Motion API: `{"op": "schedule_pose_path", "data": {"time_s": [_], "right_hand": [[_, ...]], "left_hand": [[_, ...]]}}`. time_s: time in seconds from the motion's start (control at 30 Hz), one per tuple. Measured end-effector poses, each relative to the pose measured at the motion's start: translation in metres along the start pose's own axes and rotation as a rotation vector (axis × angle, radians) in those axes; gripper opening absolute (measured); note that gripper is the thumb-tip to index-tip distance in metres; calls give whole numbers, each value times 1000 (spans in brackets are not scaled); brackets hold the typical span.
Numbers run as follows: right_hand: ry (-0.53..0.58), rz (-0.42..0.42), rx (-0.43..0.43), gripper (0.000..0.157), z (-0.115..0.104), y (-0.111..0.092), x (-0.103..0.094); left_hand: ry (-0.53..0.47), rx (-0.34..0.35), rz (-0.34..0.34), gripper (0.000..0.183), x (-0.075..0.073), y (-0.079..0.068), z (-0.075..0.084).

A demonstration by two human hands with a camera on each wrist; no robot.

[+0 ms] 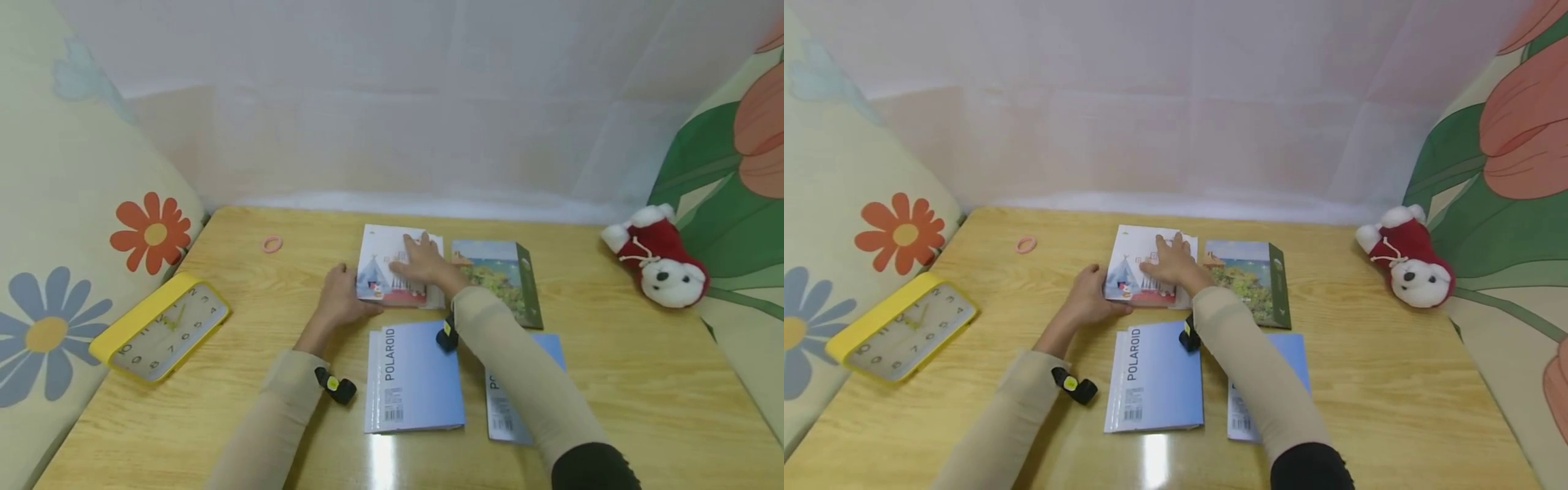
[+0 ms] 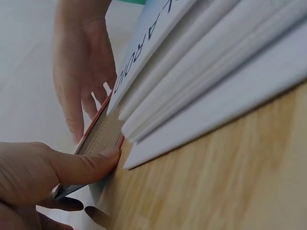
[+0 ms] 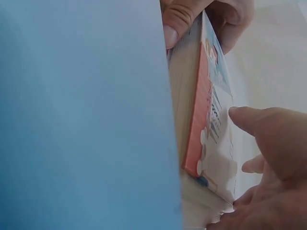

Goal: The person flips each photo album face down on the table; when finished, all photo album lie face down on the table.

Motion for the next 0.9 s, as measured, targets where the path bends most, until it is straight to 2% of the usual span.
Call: {"op": "schedule_pose_path", "data": {"time_s": [0.1,0.2,0.27,0.43,0.63,0.77,0.9], "right_hand": [[-6,-3,-10,78,1,-1,-1],[7,7,-16,77,2,-1,-2],[22,13,-11,77,1,-1,-3],[103,47,13,83,-5,-1,-9],[295,29,66,91,-10,-5,-15],[453,-12,38,93,-17,-9,-20],[604,-46,-16,93,-23,-13,-27]], "left_hand": [[-24,53,58,76,3,2,2],[-114,119,94,62,5,3,5],[-180,148,100,60,7,2,7],[-337,191,85,71,4,-3,15],[-488,249,0,85,-5,-10,32],[-477,334,-3,85,-17,-18,45],[-377,457,39,80,-27,-23,57]]}}
Point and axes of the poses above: each hand's wrist, its own y-axis towards the middle knuckle, its own x-axis out of the palm, z = x × y, the point moved 3 cm from there along y, towards the middle knuckle, and after that the axes turned 1 degree about -y, right-handed, at the moved point
